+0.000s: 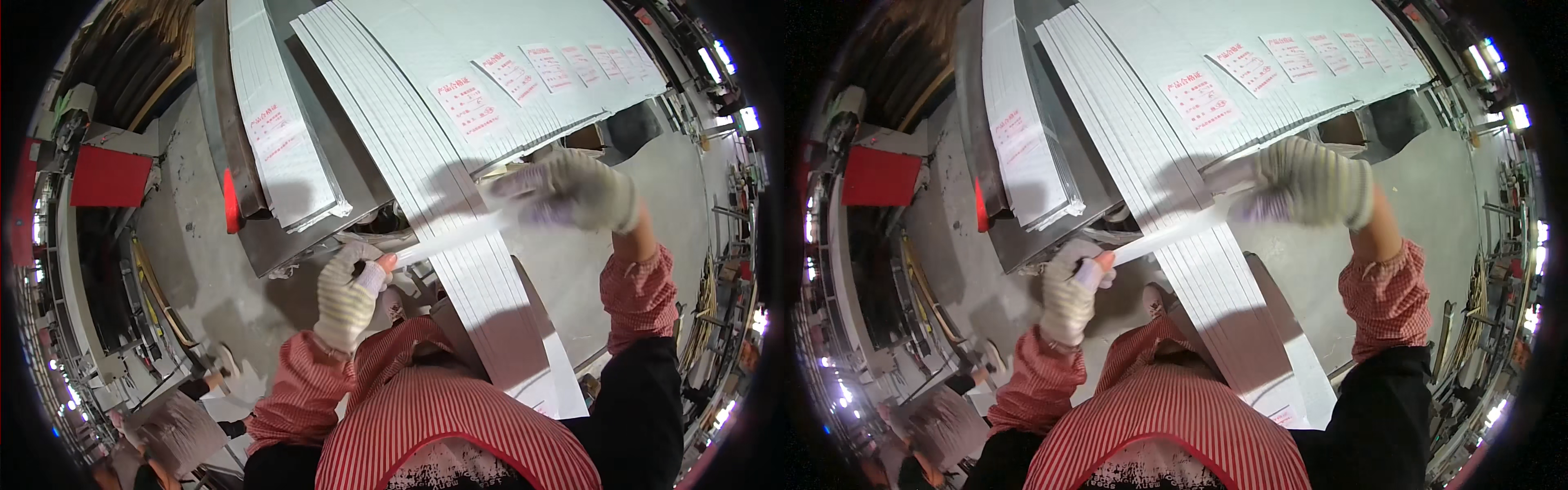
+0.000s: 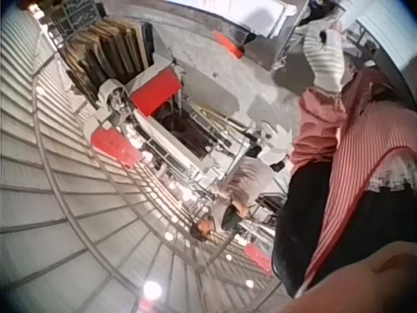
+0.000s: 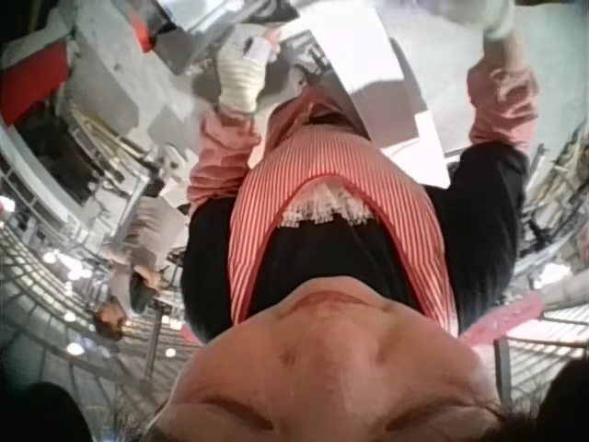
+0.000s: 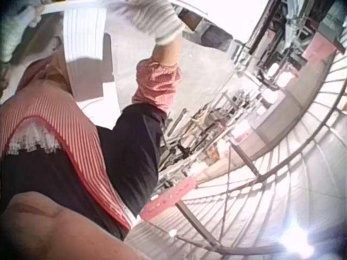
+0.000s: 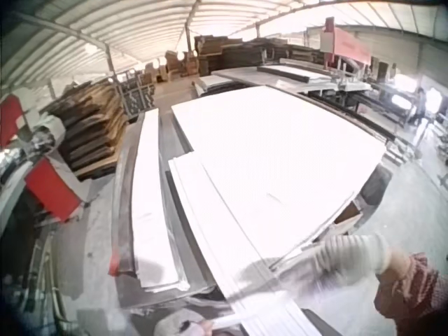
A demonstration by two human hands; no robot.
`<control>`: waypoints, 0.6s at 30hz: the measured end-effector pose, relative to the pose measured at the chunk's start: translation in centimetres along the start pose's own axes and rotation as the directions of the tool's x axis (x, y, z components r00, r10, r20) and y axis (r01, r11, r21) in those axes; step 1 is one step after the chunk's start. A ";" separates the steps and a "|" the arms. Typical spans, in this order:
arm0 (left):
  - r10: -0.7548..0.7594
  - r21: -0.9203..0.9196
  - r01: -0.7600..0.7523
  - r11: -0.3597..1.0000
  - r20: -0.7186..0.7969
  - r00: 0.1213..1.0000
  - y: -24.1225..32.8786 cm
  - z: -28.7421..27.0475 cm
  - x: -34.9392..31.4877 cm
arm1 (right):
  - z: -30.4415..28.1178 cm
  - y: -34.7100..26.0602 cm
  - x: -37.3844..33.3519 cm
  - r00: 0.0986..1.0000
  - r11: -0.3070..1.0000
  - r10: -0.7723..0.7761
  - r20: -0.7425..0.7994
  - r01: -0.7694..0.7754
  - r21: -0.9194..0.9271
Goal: The worker attaches product labels to long industrial components, organizes them into stacks, and secures them with tape.
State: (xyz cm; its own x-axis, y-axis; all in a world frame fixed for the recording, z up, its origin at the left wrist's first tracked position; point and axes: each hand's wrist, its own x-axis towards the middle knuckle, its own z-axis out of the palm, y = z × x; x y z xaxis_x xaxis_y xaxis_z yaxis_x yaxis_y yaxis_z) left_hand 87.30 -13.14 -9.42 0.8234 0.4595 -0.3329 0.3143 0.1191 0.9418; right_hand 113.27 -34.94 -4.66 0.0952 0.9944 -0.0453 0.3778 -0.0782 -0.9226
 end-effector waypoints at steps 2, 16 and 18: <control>0.055 0.113 -0.056 0.992 0.008 0.998 -6.3 1.9 2.2 | 1.1 4.8 -0.1 0.873 0.806 0.485 -0.047 -0.467 -0.364; -0.381 -0.098 0.403 0.910 0.182 0.906 -10.5 1.6 4.6 | 16.8 -1.8 4.1 0.662 0.450 0.379 -0.647 -0.743 -0.496; -0.203 -0.446 0.309 0.840 0.271 0.941 -6.5 0.9 4.7 | 16.5 -0.4 2.4 0.670 0.542 0.306 -0.676 -0.706 -0.455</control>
State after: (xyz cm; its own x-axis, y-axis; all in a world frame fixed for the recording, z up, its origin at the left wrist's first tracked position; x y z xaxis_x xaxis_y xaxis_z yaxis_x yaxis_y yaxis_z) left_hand 89.55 -12.51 -17.17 0.8392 0.1700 -0.5166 0.3076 0.6350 0.7086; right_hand 98.18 -31.33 -10.67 0.8021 0.5948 -0.0533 0.5566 -0.7770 -0.2942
